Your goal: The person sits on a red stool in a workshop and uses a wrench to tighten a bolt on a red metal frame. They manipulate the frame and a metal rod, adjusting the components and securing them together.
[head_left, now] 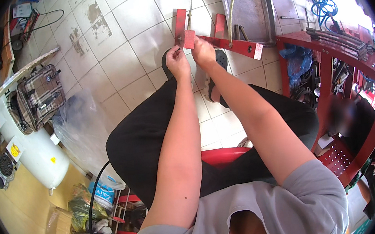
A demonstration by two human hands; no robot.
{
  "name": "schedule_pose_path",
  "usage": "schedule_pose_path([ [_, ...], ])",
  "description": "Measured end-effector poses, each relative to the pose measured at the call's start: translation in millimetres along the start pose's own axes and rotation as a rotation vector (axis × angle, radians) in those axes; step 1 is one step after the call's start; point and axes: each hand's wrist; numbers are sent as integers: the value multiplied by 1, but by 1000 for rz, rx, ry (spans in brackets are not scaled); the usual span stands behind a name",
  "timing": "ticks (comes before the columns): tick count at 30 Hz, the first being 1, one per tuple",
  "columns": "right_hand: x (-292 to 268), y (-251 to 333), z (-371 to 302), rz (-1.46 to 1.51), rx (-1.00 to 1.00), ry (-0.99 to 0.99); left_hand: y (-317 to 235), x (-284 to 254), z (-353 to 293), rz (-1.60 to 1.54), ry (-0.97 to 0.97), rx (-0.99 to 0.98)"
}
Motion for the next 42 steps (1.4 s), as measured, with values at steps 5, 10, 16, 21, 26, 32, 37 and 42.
schedule_pose_path([
  [5,9,-17,38,-64,-84,30,-6,5,-7,-90,-28,-40],
  [10,-4,-31,3,256,96,67,-15,4,-10,-166,-32,-118],
  [16,-35,-40,-53,367,307,277,-31,13,-2,-160,-17,-1],
  [21,-66,-51,-76,267,189,340,-48,2,8,-159,236,-140],
  [26,-92,-26,-71,247,106,324,-58,-6,23,99,268,-201],
  [32,-95,-28,-69,270,127,294,-65,-7,37,314,401,-123],
  [37,-84,-34,-69,246,144,246,-70,-6,42,428,408,-152],
  [42,-79,-31,-69,300,201,327,-84,-9,41,460,382,-177],
])
Point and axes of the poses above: each hand's wrist, its own z-axis towards the middle knuckle, its own x-axis out of the palm, y = z × x, and after that the axes turned 9 degrees about -y, right-handed
